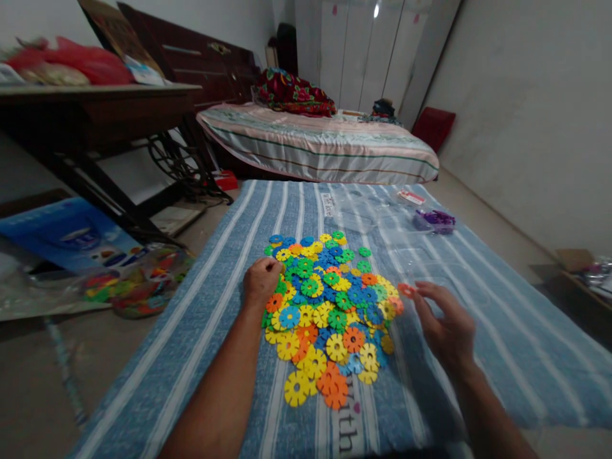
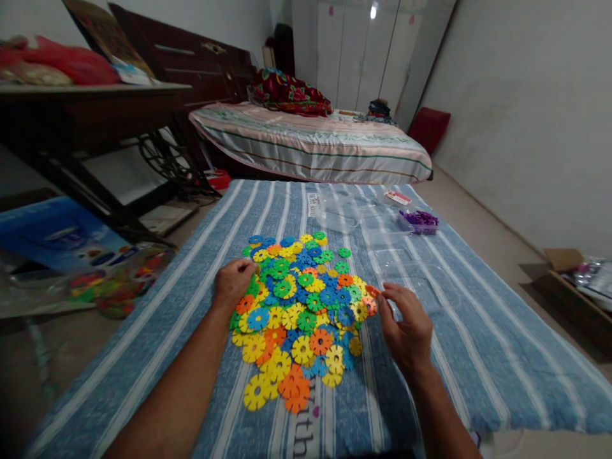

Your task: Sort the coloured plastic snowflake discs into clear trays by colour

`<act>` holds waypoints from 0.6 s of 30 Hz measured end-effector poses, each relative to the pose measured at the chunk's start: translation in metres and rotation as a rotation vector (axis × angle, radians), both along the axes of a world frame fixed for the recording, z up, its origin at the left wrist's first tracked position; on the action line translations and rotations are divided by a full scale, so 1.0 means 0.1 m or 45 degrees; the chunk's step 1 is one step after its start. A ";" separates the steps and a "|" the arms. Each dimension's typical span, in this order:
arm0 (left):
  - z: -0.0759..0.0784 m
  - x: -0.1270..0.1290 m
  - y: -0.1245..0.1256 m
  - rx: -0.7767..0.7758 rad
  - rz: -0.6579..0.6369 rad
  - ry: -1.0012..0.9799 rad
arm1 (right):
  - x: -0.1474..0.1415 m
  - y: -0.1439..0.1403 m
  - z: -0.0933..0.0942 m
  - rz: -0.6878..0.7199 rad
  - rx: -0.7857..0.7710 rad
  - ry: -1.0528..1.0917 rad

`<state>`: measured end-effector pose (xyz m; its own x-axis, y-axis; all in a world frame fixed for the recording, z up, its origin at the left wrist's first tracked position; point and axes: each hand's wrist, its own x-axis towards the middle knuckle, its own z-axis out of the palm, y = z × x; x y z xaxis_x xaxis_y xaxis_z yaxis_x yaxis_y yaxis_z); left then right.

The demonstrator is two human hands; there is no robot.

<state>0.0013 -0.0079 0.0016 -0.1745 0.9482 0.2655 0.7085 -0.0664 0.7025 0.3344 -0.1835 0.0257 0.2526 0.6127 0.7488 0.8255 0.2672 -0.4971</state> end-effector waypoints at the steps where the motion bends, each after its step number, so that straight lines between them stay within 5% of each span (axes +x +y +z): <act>1: 0.00 0.00 0.00 -0.004 0.002 0.005 | 0.10 0.03 0.03 -0.104 0.026 -0.077; 5: 0.00 0.00 0.02 -0.018 -0.003 0.028 | 0.31 0.07 0.04 -0.352 0.039 -0.321; 13: -0.04 0.00 0.03 0.007 -0.001 0.016 | -0.42 -0.12 -0.19 0.238 -0.136 -0.298; 18: -0.05 0.00 0.03 0.009 -0.005 0.020 | -0.69 -0.18 -0.37 0.308 -0.232 -0.351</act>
